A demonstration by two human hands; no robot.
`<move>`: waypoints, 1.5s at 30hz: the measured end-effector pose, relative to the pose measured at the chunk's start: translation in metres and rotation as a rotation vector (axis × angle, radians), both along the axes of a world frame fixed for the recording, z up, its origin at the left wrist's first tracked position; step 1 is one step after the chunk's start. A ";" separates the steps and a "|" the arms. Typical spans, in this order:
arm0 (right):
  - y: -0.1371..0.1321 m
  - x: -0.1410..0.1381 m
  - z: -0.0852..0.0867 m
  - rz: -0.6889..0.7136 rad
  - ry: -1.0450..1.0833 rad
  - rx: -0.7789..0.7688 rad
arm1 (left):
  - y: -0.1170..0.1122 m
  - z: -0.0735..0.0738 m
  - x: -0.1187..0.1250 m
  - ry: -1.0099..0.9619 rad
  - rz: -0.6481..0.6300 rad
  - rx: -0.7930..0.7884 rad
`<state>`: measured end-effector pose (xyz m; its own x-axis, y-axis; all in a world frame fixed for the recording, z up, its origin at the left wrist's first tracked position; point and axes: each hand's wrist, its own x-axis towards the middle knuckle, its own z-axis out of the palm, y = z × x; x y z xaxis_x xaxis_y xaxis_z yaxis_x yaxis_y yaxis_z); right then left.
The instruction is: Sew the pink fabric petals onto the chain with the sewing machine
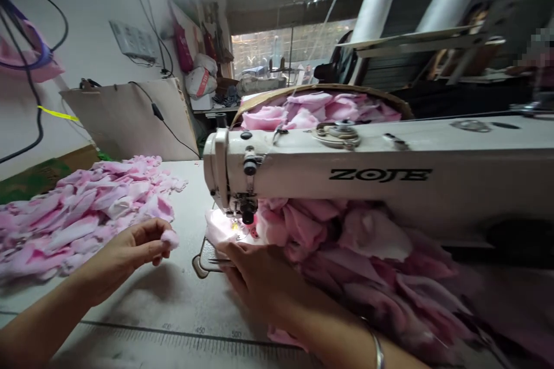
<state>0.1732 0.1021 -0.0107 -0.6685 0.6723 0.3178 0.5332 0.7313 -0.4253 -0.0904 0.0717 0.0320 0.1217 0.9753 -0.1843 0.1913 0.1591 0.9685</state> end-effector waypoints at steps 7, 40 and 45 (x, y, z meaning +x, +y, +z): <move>-0.006 -0.003 0.020 -0.069 0.282 -0.241 | 0.009 -0.008 0.057 -0.188 -0.163 -0.110; 0.004 0.005 0.018 -0.160 0.130 -0.154 | 0.027 -0.036 0.063 -0.278 0.038 -0.042; 0.006 0.004 0.014 -0.133 0.169 -0.156 | 0.026 -0.034 0.063 -0.306 0.047 -0.059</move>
<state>0.1774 0.1080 0.0034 -0.5176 0.8003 0.3026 0.5320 0.5780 -0.6187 -0.0271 0.0979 -0.0020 0.1356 0.9700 -0.2019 -0.1169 0.2181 0.9689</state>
